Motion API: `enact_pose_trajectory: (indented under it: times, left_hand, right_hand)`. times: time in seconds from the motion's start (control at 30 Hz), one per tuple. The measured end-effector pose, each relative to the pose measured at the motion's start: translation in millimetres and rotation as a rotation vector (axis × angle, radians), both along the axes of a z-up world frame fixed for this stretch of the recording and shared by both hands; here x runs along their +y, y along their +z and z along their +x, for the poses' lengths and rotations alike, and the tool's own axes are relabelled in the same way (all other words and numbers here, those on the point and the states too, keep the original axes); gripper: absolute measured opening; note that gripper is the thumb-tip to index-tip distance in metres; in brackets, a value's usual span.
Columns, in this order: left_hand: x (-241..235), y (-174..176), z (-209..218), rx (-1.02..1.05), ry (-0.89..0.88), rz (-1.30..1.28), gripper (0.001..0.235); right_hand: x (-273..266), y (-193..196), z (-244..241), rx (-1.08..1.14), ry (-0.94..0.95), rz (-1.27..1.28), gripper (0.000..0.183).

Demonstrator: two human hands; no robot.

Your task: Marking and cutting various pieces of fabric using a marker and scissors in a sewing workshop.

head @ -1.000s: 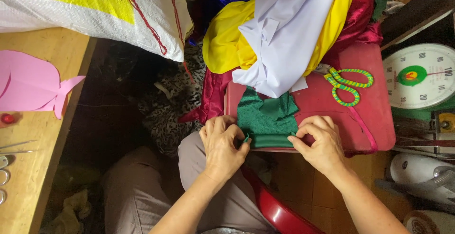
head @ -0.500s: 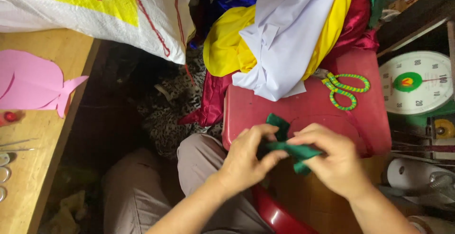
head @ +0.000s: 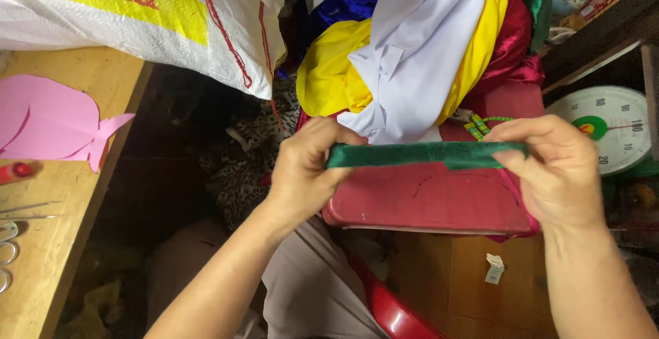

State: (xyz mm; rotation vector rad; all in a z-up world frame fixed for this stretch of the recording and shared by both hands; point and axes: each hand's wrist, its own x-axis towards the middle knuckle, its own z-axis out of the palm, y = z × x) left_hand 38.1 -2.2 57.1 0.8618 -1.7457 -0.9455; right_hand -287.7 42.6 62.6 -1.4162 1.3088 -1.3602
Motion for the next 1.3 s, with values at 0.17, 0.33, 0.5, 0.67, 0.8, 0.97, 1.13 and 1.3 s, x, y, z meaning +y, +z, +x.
enact_pose_trajectory:
  times: [0.17, 0.33, 0.5, 0.67, 0.8, 0.97, 1.13, 1.3]
  left_hand:
    - [12, -3, 18, -0.149, -0.040, -0.427, 0.036]
    - [45, -92, 29, -0.372, -0.077, -0.324, 0.020]
    - [68, -121, 24, -0.421, -0.046, -0.231, 0.021]
    - [71, -126, 15, -0.267, 0.134, 0.018, 0.020]
    - [64, -126, 9, -0.323, 0.200, 0.075, 0.027]
    - [58, -131, 5, -0.392, 0.296, 0.142, 0.020]
    - [57, -139, 4, -0.411, 0.326, 0.170, 0.018]
    - [56, -139, 7, -0.381, 0.313, 0.205, 0.017]
  right_hand:
    - [4, -3, -5, 0.280, 0.218, -0.139, 0.023]
    - [24, -64, -24, 0.597, 0.382, -0.133, 0.018]
    - [43, -100, -38, 0.748, 0.470, -0.077, 0.018]
    - [42, -105, -35, 0.775, 0.383, -0.012, 0.014]
    - [36, -109, -29, 0.811, 0.367, 0.009, 0.016]
    - [34, -109, -21, 0.898, 0.201, 0.133, 0.016]
    - [34, -121, -21, 1.032, 0.141, 0.118, 0.015]
    - [32, -111, -13, 1.057, 0.141, 0.126, 0.010]
